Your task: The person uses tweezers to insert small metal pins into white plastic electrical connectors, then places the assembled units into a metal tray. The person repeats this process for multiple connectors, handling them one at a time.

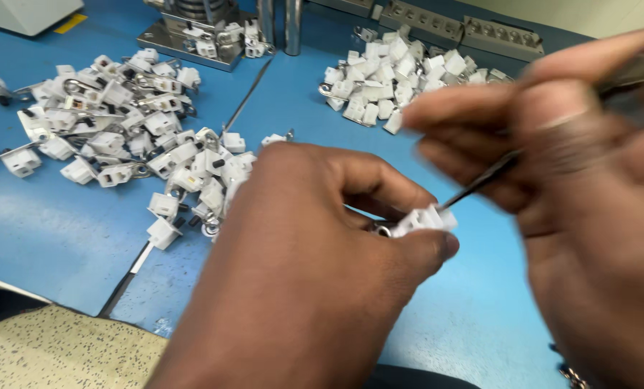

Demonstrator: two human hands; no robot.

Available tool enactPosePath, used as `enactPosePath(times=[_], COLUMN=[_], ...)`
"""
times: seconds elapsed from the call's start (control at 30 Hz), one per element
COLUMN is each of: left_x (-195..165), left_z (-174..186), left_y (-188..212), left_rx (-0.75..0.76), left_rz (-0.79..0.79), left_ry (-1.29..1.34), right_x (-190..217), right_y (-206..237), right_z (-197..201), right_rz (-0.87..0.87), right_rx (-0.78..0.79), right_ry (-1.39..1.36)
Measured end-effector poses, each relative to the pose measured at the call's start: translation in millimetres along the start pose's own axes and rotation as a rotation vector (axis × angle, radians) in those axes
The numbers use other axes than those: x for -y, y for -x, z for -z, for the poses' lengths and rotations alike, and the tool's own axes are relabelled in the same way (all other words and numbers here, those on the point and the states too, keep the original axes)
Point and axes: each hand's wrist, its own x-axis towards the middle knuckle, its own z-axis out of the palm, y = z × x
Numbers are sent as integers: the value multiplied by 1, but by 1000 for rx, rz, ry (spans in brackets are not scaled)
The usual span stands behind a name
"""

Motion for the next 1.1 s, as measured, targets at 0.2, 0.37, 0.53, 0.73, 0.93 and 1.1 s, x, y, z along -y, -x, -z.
enactPosePath(times=[0.2,0.37,0.53,0.73,0.93,1.1], left_x=[9,46,85,69,43,41], left_z=[2,23,78,69,-4,-11], left_y=[-5,-17,-47,-48,-23,-23], left_rx=[82,-151,-546,-513,122,371], left_rz=[260,86,-202,-417,54,64], left_ry=[-73,-265,-520,-543,-55,107], right_x=[-31,-106,-179,-147,-98,-124], right_y=[6,-48,-101,-89,9,37], right_z=[9,12,3,11,50,128], right_rz=[-199,-540,-143,-263,-981,-1022], right_rx=[-44,51,288,268,255,122], right_ry=[-238,400,992,639,228,814])
